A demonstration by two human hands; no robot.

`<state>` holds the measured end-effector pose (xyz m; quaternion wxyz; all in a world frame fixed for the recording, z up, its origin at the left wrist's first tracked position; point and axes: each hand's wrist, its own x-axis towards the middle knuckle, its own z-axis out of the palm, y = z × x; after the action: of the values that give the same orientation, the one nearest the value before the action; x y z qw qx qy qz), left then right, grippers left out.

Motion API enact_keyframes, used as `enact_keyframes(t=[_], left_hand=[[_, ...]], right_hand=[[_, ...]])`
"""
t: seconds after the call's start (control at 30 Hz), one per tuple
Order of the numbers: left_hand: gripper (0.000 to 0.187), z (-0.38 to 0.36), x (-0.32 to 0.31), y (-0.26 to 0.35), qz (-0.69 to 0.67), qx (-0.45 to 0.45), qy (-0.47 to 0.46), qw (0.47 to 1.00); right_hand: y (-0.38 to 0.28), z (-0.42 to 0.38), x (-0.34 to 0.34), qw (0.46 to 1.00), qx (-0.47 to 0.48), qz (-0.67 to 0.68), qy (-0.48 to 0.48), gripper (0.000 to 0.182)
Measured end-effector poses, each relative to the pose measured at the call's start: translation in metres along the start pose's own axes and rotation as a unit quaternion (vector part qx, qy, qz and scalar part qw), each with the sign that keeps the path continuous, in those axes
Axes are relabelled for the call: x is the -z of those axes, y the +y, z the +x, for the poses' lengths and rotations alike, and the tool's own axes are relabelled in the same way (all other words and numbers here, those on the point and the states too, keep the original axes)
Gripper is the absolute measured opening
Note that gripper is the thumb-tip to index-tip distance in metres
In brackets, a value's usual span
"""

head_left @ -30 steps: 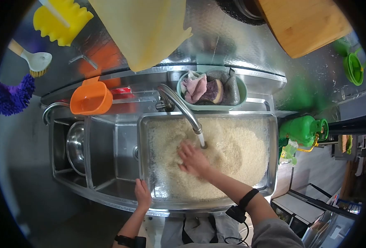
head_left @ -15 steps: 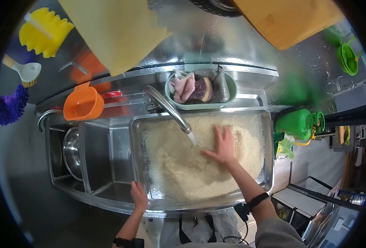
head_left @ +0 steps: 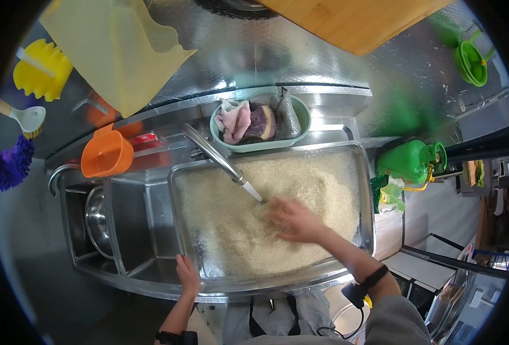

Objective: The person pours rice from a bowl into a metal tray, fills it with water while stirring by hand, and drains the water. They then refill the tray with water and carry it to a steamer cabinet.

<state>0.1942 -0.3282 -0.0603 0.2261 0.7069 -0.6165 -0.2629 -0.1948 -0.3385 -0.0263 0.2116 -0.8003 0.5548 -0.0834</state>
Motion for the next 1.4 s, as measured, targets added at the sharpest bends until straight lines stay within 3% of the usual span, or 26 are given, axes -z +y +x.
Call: enact_keyframes(t=[0.03,0.1,0.13,0.2,0.3,0.4,0.47,0.57,0.63,0.73,0.77,0.87,0.9,0.97,1.03,1.07,1.17,1.23,1.3,1.33,1.4], left_hand=[[0.022,0.001,-0.001,0.002,-0.001,0.0,-0.001,1.0],[0.023,0.0,0.001,0.007,0.009,-0.012,0.015,1.0],[0.023,-0.002,0.002,0.005,0.011,-0.011,0.012,1.0],[0.023,0.001,0.0,0.001,-0.012,0.016,-0.01,1.0],[0.023,0.001,0.001,0.001,0.002,0.0,-0.012,1.0],[0.023,0.001,-0.001,0.003,0.021,-0.028,0.017,0.999],[0.023,0.0,0.0,0.005,0.014,-0.025,0.012,1.0],[0.023,0.002,0.0,0.003,0.002,-0.022,0.011,1.0],[0.023,0.0,0.001,0.003,0.0,-0.019,0.011,1.0],[0.023,0.0,0.001,0.007,0.013,-0.017,0.011,1.0],[0.022,0.001,0.0,0.002,0.013,-0.011,0.004,1.0],[0.022,0.002,0.002,-0.001,0.01,-0.006,-0.007,1.0],[0.021,0.001,0.001,0.0,0.008,-0.002,-0.008,1.0],[0.021,0.002,0.001,0.0,0.005,-0.012,-0.001,1.0],[0.021,0.001,-0.001,0.003,0.002,-0.014,0.012,1.0],[0.021,0.001,0.002,0.007,0.003,-0.004,0.005,1.0],[0.021,0.003,0.002,0.006,0.01,-0.006,0.002,1.0],[0.021,0.0,0.003,0.004,0.018,-0.009,0.005,1.0],[0.021,0.0,0.003,0.009,0.018,-0.019,0.007,1.0],[0.021,0.0,0.001,0.007,0.017,-0.017,0.007,1.0],[0.021,0.001,0.001,0.002,0.018,-0.018,0.002,1.0]], right_hand=[[0.016,-0.013,0.013,0.996,-0.022,0.069,0.048,0.074],[0.042,-0.04,0.043,0.985,-0.133,-0.01,0.109,0.087],[0.05,-0.048,0.035,0.985,-0.135,-0.009,0.107,0.087],[0.071,-0.05,0.014,0.955,-0.256,0.021,0.147,0.102],[0.032,-0.006,0.004,0.969,-0.222,0.051,0.098,0.111],[0.022,0.035,-0.004,0.981,-0.158,0.087,0.071,0.105],[0.034,0.047,-0.002,0.991,-0.105,-0.065,-0.051,0.093],[0.018,0.036,-0.019,0.977,-0.167,-0.135,0.006,0.082],[0.004,0.03,-0.031,0.983,-0.131,-0.126,0.001,0.08],[-0.028,0.045,-0.006,0.991,-0.029,-0.083,-0.104,0.071],[-0.02,0.052,-0.009,0.991,-0.027,-0.083,-0.103,0.071],[-0.001,0.056,-0.018,0.988,-0.15,-0.026,-0.017,0.064],[0.008,0.049,-0.015,0.988,-0.149,-0.027,-0.017,0.064],[0.028,0.036,0.0,0.992,-0.061,-0.088,-0.072,0.063],[0.04,0.029,0.022,0.979,-0.174,-0.074,0.076,0.067],[0.054,0.032,0.018,0.97,-0.192,-0.05,0.137,0.079],[0.064,0.043,-0.005,0.967,-0.171,-0.055,0.183,0.084],[0.047,0.042,-0.021,0.974,-0.172,-0.068,0.131,0.088],[0.018,0.036,-0.025,0.991,-0.046,-0.105,0.072,0.078],[0.012,0.04,-0.021,0.991,-0.045,-0.106,0.071,0.078],[0.006,0.048,-0.013,0.998,-0.039,-0.019,-0.042,0.062]])
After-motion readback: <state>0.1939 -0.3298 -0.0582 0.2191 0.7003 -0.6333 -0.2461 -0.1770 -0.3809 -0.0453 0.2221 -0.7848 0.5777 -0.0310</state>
